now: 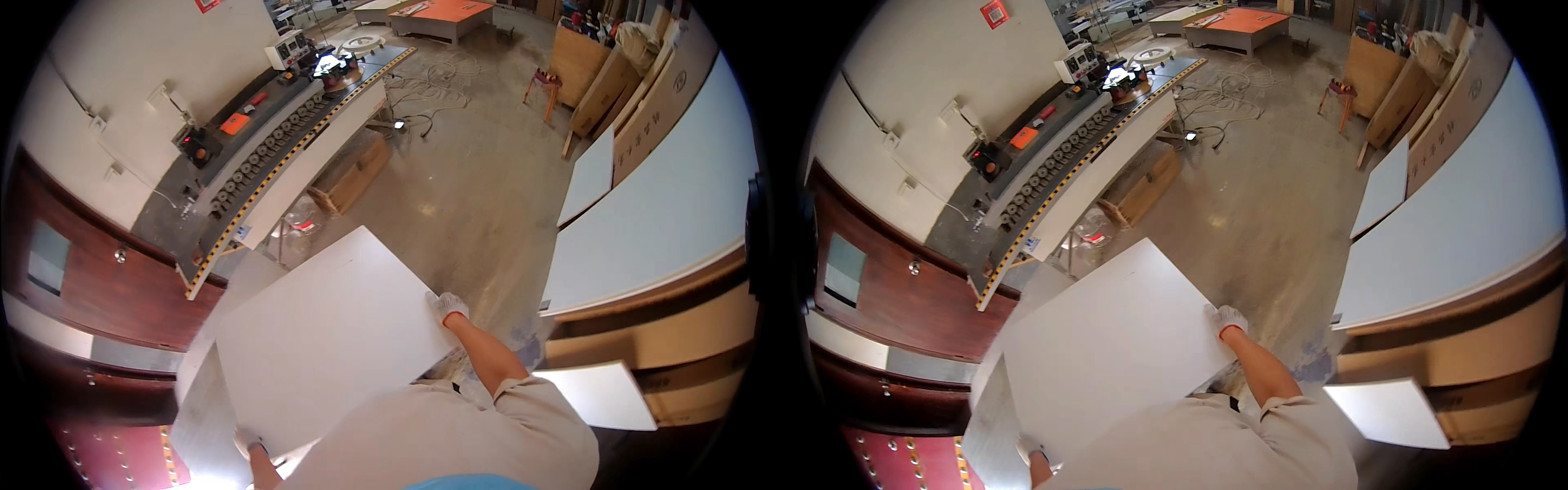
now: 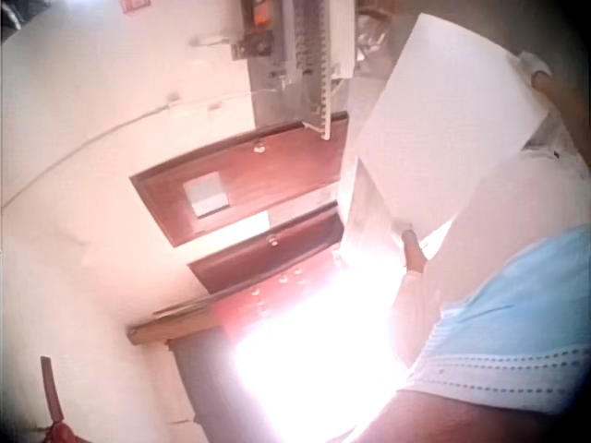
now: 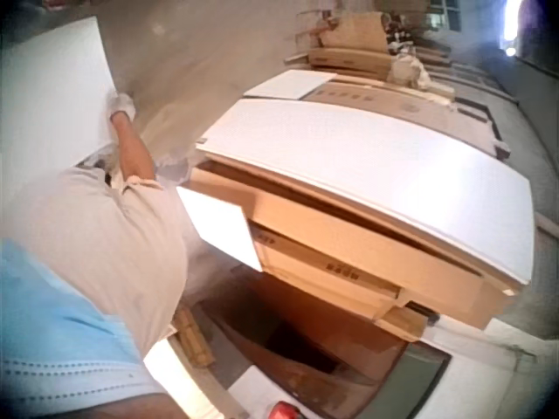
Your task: The person carries a white board to an orange workbench and places it down. They then pick up a nail gun and attach several white wooden strips to the board using the nail gun.
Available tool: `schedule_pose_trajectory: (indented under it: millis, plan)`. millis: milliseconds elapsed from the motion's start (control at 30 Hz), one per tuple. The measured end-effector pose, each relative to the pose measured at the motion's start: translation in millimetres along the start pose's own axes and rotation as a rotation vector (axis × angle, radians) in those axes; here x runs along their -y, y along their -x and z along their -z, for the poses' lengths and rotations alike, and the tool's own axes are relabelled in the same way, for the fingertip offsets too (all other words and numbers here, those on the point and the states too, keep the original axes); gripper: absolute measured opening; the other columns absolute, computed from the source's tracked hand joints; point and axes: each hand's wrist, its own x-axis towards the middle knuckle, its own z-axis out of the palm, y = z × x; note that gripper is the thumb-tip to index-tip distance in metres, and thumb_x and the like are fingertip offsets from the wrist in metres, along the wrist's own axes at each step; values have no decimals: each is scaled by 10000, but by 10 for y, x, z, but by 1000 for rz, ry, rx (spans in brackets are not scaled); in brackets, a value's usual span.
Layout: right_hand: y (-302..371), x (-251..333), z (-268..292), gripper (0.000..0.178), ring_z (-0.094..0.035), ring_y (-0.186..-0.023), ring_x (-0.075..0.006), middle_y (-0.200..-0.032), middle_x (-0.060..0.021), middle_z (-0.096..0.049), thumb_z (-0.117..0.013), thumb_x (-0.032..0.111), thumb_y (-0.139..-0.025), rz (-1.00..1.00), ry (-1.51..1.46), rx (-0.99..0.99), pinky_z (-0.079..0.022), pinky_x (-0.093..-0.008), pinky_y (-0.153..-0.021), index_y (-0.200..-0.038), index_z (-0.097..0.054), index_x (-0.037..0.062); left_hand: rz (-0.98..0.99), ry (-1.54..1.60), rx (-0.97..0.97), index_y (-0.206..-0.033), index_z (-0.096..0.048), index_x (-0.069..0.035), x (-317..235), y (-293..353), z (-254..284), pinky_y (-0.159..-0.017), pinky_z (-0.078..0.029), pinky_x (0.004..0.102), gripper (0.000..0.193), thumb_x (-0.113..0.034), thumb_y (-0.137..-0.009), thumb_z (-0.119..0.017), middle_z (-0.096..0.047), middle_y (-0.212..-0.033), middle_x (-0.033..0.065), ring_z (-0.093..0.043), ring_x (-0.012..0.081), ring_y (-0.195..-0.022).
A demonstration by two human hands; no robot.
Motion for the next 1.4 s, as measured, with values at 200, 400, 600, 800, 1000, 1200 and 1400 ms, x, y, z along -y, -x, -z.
schedule_pose_trajectory:
  millis: [200,400,600,800,1000,1200,1400]
  plan:
    - [-1484,-410,971,654,-706,-1313,-412,-1389,-193,-756,-488,601,-1084,-145,85,5,-544,-528,-1118,-1315,-801,76,-170,-707,302,-1271,-806,-50,-2011,-308,-2118,-810,-599,463,421,-370,-1074,-614,-811,-1143,170,-775,309,-975]
    - [-3307,-2292,1563,342,-759,-1195,-382,-1315,-162,-795,-656,277,-981,-425,230,310,-586,-541,-1032,-1216,-837,107,-650,-1609,744,-1263,-826,-98,-4443,-43,-4420,-936,-602,483,329,-292,-1018,-723,-808,-1268,142,-770,318,-1068]
    - [-4315,-3284,1568,275,-779,-1140,-362,-1274,-161,-809,-729,160,-904,-474,260,334,-608,-526,-976,-1142,-865,127,-945,-1518,822,-1106,-820,14,-6405,404,-6056,-736,-588,553,294,-195,-1020,-633,-814,-989,165,-758,362,-796]
    - [-5343,-3281,2730,285,-774,-1157,-352,-1304,-170,-794,-722,179,-920,-539,-32,139,-607,-518,-970,-1167,-856,133,-541,-906,648,-1140,-801,45,-8171,1333,-7329,-748,-583,542,428,-228,-1075,-478,-802,-1030,189,-746,367,-851]
    - [-5909,-2759,4473,327,-753,-1208,-357,-1409,-156,-756,-679,206,-999,-666,-292,138,-595,-507,-1004,-1282,-811,108,-482,-901,540,-1173,-795,53,-9616,2252,-7825,-818,-585,560,477,-249,-1077,-439,-798,-1082,200,-749,379,-925]
    - [-7022,-4387,4066,387,-715,-1317,-312,-1497,-116,-721,-620,311,-1067,-715,-307,-30,-568,-498,-1089,-1371,-784,139,-1062,-1089,596,-1249,-801,-10,-11567,3407,-9884,-959,-573,590,513,-358,-1078,-465,-774,-1284,288,-727,455,-1237]
    - [-6819,-3916,5658,405,-707,-1312,-337,-1464,-155,-729,-574,335,-1081,-958,-566,-69,-566,-507,-1077,-1354,-785,124,-1778,-1975,458,-1125,-803,-12,-13300,4647,-11621,-819,-604,532,321,-285,-1013,-675,-796,-1070,215,-758,368,-981]
